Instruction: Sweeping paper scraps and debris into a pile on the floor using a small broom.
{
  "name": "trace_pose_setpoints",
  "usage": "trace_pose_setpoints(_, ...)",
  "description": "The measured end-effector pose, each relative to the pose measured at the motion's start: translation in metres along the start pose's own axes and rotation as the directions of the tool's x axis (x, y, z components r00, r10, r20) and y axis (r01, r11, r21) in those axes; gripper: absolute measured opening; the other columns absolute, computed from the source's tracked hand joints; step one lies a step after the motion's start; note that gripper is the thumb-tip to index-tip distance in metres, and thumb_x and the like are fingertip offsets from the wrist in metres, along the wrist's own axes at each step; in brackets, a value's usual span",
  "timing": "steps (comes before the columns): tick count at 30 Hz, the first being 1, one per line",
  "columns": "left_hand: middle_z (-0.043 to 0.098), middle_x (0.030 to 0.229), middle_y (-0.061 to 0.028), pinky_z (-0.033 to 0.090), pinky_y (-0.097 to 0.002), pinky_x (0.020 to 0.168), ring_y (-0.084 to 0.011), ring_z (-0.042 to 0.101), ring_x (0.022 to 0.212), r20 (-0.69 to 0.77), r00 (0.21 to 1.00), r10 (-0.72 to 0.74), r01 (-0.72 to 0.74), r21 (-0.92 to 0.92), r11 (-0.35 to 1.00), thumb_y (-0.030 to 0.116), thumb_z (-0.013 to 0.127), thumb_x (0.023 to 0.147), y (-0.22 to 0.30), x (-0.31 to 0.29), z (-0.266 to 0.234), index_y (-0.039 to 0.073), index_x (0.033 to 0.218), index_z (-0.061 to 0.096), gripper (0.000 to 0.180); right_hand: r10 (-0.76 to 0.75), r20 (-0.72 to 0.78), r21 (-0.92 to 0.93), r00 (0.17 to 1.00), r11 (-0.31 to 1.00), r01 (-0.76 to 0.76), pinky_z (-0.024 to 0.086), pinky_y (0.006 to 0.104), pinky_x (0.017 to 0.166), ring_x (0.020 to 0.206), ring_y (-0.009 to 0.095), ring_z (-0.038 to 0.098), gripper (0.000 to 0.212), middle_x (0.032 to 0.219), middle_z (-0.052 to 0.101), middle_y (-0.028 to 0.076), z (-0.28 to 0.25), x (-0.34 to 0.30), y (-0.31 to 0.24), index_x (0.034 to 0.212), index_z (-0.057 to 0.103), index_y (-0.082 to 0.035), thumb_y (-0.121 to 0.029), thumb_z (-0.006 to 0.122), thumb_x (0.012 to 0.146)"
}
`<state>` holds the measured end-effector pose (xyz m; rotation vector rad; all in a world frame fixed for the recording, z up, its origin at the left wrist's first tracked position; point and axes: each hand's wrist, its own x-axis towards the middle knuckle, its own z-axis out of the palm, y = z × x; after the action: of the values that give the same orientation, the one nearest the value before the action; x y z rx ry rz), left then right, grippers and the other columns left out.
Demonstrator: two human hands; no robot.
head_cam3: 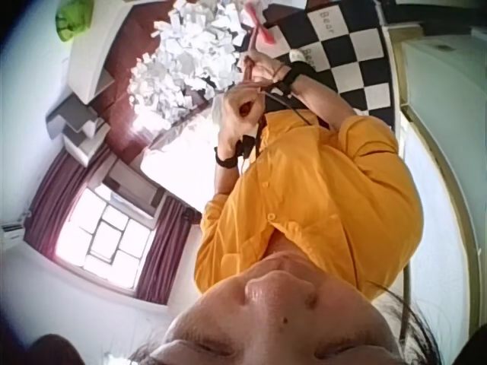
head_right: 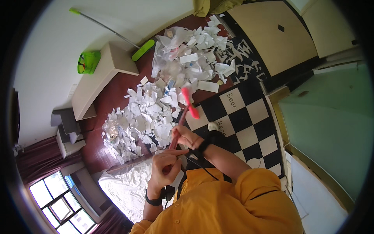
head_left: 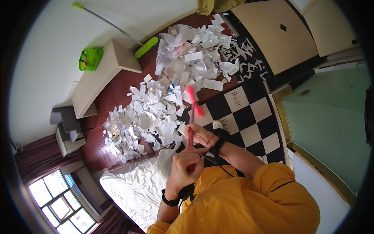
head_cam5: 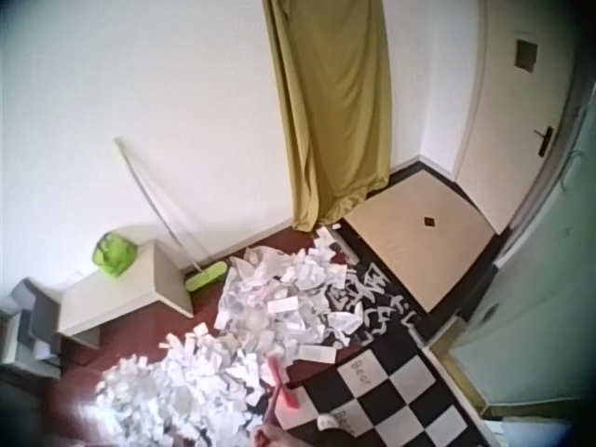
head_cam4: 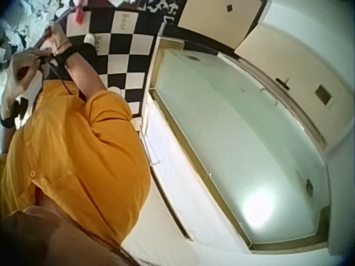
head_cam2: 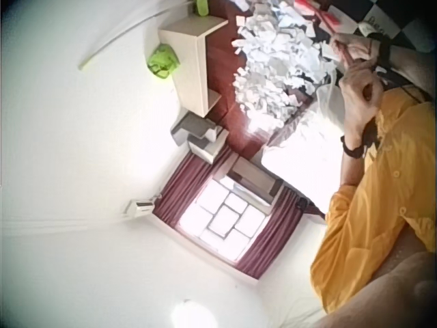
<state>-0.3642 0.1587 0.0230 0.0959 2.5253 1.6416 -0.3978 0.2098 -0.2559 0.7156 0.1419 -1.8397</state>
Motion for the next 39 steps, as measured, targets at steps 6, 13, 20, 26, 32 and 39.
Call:
trace_pose_setpoints(6,0.065,0.064,-0.0134,0.055,-0.0391,0.074,-0.0329,0.072,0.078,-0.075,0.997,-0.005,0.004,-0.008,1.0,-0.004,0.067,0.07,0.026,-0.047,-0.034,0.004,0.054,0.042,0.031,0.218,-0.012,0.006,0.976,0.976,-0.218,0.049,0.031,0.056,0.058,0.016,0.057,0.014,0.067,0.057,0.002,0.061,0.012,0.062,0.076,0.053,-0.009,-0.008,0.057,0.09)
trace_pose_setpoints(13,0.056,0.056,-0.0132,0.049,-0.0285,0.048,-0.029,0.066,0.055,-0.699,0.705,0.122,0.077,0.246,0.966,-0.013,0.05,0.082,0.027,-0.121,-0.026,0.003,0.06,0.036,0.03,0.452,-0.124,-0.257,0.884,0.845,-0.468,0.052,0.0281,0.067,0.078,0.014,0.066,0.011,0.081,0.067,-0.001,0.082,-0.042,0.109,0.087,0.06,-0.013,-0.022,0.064,0.091)
trace_pose_setpoints(20,0.062,0.058,-0.0099,0.038,-0.0256,0.045,-0.0181,0.06,0.05,-0.728,0.658,-0.192,0.201,-0.076,0.977,0.013,0.05,0.086,0.036,-0.207,-0.03,0.005,0.054,0.037,0.036,0.516,-0.429,-0.264,0.742,0.713,-0.649,0.051,0.0268,0.062,0.067,0.011,0.061,0.013,0.076,0.065,0.002,-0.024,-0.059,0.168,0.082,0.062,-0.009,-0.018,0.067,0.089)
trace_pose_setpoints(26,0.065,0.07,-0.0158,0.038,-0.032,0.052,-0.024,0.072,0.078,-0.463,0.823,-0.329,0.115,-0.432,0.895,0.0,0.056,0.075,-0.012,-0.224,0.006,0.001,0.055,0.045,0.024,0.375,-0.501,-0.348,0.78,0.738,-0.578,0.046,0.028,0.055,0.057,0.015,0.054,0.019,0.063,0.054,0.002,-0.097,-0.021,0.18,0.068,0.053,-0.012,-0.012,0.058,0.086)
trace_pose_setpoints(32,0.046,0.054,-0.0091,0.041,-0.0349,0.059,-0.0301,0.073,0.093,-0.49,0.87,-0.057,-0.012,-0.136,0.991,-0.002,0.056,0.074,-0.021,-0.233,0.029,0.006,0.051,0.041,0.028,0.193,-0.244,-0.693,0.95,0.651,-0.31,0.042,0.0303,0.052,0.055,0.015,0.05,0.022,0.061,0.05,0.003,-0.033,0.036,0.148,0.067,0.051,-0.011,-0.017,0.055,0.088)
trace_pose_setpoints(39,0.041,0.048,-0.0041,0.042,-0.0312,0.062,-0.0323,0.074,0.089,-0.641,0.763,-0.078,-0.059,-0.189,0.98,0.006,0.053,0.072,0.012,-0.274,0.03,0.007,0.049,0.036,0.028,0.138,-0.178,-0.733,0.974,0.643,-0.225,0.043,0.0341,0.052,0.056,0.017,0.052,0.014,0.062,0.049,0.005,0.005,0.017,0.177,0.069,0.05,-0.009,-0.01,0.058,0.081)
